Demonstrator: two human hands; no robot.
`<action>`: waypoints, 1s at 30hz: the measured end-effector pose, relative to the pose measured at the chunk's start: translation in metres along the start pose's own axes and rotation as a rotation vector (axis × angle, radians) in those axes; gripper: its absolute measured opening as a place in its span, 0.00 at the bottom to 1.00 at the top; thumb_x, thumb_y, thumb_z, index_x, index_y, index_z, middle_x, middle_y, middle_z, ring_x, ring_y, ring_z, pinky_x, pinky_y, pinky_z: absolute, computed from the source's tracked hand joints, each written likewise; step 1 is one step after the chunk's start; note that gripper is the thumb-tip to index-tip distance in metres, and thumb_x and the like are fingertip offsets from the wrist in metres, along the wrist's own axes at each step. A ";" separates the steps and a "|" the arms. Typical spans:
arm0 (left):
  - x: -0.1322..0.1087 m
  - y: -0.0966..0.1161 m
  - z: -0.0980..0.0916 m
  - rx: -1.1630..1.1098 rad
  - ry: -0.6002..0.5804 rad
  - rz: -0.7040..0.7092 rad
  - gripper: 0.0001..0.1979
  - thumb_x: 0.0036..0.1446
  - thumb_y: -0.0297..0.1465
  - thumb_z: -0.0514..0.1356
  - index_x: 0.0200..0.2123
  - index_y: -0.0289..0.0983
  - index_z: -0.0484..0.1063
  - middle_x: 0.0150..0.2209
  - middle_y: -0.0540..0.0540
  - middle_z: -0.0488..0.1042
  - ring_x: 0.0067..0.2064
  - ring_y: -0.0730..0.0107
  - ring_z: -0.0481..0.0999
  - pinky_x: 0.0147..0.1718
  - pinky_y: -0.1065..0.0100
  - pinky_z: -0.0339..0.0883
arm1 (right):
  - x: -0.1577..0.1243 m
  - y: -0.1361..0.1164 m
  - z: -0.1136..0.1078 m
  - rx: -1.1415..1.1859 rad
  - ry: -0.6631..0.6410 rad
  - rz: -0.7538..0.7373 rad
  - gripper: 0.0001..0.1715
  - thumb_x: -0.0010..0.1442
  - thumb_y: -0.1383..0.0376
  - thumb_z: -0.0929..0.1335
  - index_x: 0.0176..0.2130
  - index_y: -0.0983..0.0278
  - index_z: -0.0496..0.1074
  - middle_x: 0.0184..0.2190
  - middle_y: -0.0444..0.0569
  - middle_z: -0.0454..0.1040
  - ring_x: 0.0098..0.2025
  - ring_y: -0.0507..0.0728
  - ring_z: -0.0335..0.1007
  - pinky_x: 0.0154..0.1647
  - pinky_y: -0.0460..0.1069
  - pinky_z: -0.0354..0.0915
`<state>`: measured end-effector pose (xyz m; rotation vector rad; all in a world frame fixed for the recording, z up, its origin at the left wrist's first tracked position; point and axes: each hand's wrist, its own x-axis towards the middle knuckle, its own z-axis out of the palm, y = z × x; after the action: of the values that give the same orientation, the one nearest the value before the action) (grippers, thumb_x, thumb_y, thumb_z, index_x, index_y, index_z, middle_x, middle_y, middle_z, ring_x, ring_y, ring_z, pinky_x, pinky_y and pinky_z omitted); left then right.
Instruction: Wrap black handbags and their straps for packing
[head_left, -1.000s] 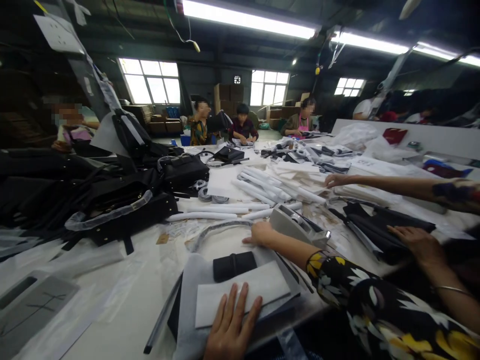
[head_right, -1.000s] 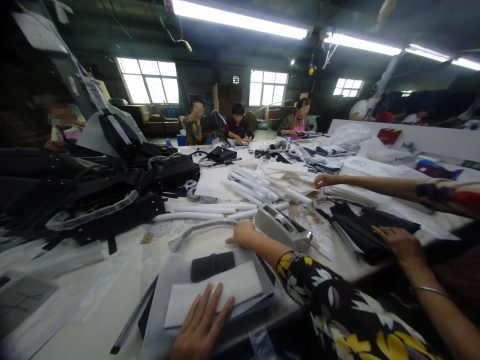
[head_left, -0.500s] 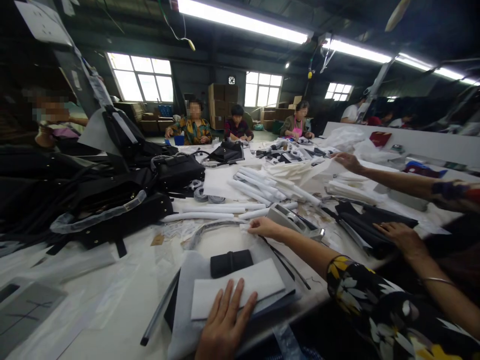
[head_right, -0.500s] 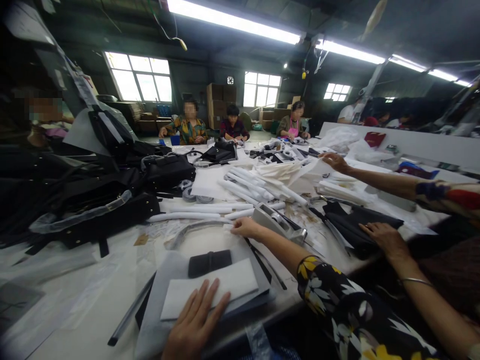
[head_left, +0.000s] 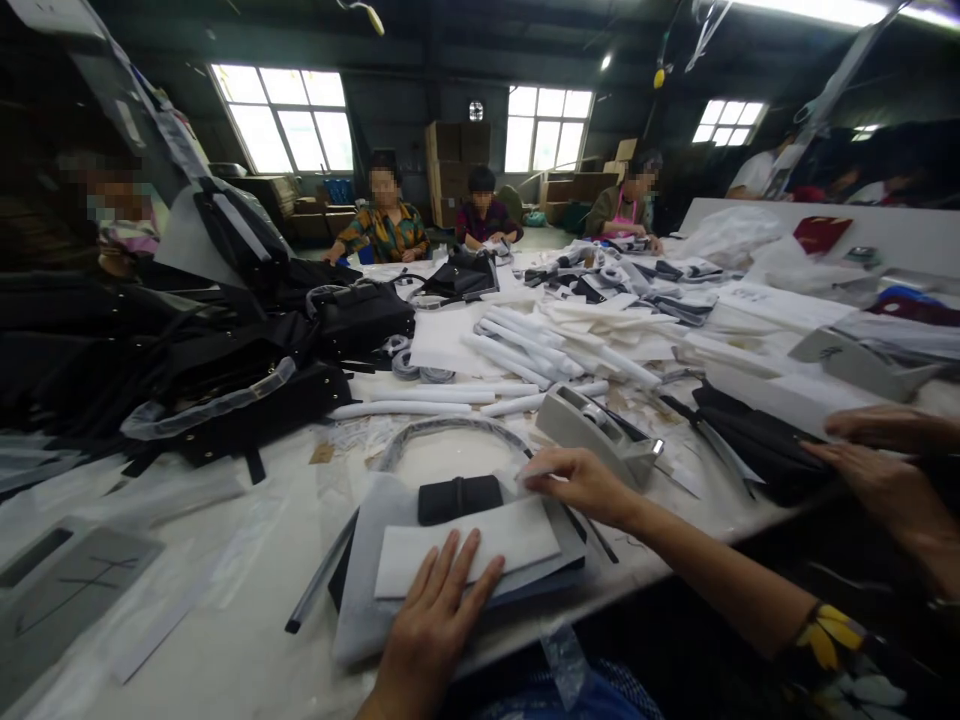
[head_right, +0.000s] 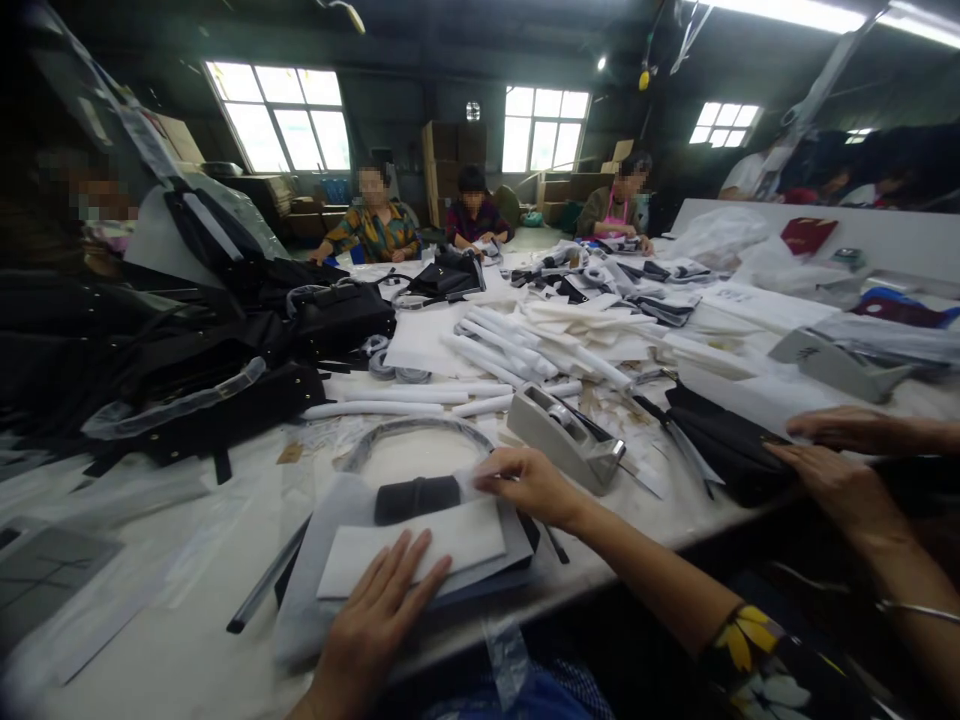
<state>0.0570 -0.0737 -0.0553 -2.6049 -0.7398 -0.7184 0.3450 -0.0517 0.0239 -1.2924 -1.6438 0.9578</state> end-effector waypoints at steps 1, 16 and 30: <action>0.001 -0.001 0.000 0.002 -0.008 0.000 0.26 0.69 0.23 0.46 0.67 0.47 0.57 0.66 0.44 0.64 0.66 0.54 0.63 0.58 0.55 0.69 | -0.009 -0.003 0.003 -0.092 -0.020 -0.077 0.10 0.60 0.62 0.71 0.41 0.61 0.81 0.40 0.49 0.81 0.44 0.56 0.77 0.51 0.51 0.70; 0.013 0.005 -0.011 0.035 -0.188 0.051 0.26 0.67 0.23 0.47 0.67 0.40 0.57 0.69 0.42 0.58 0.69 0.54 0.57 0.63 0.46 0.59 | -0.076 0.052 0.046 -0.669 -0.032 -0.535 0.25 0.68 0.70 0.63 0.62 0.61 0.66 0.60 0.52 0.71 0.66 0.58 0.62 0.68 0.61 0.56; 0.026 0.012 -0.001 -0.242 -0.106 -0.033 0.21 0.64 0.34 0.60 0.58 0.32 0.67 0.60 0.35 0.71 0.64 0.54 0.67 0.61 0.48 0.66 | -0.079 0.055 0.050 -0.580 -0.004 -0.505 0.26 0.67 0.70 0.63 0.63 0.60 0.65 0.61 0.51 0.70 0.66 0.59 0.61 0.68 0.61 0.57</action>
<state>0.0823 -0.0740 -0.0428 -2.8755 -0.7703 -0.7238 0.3295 -0.1229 -0.0567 -1.1265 -2.2002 0.1787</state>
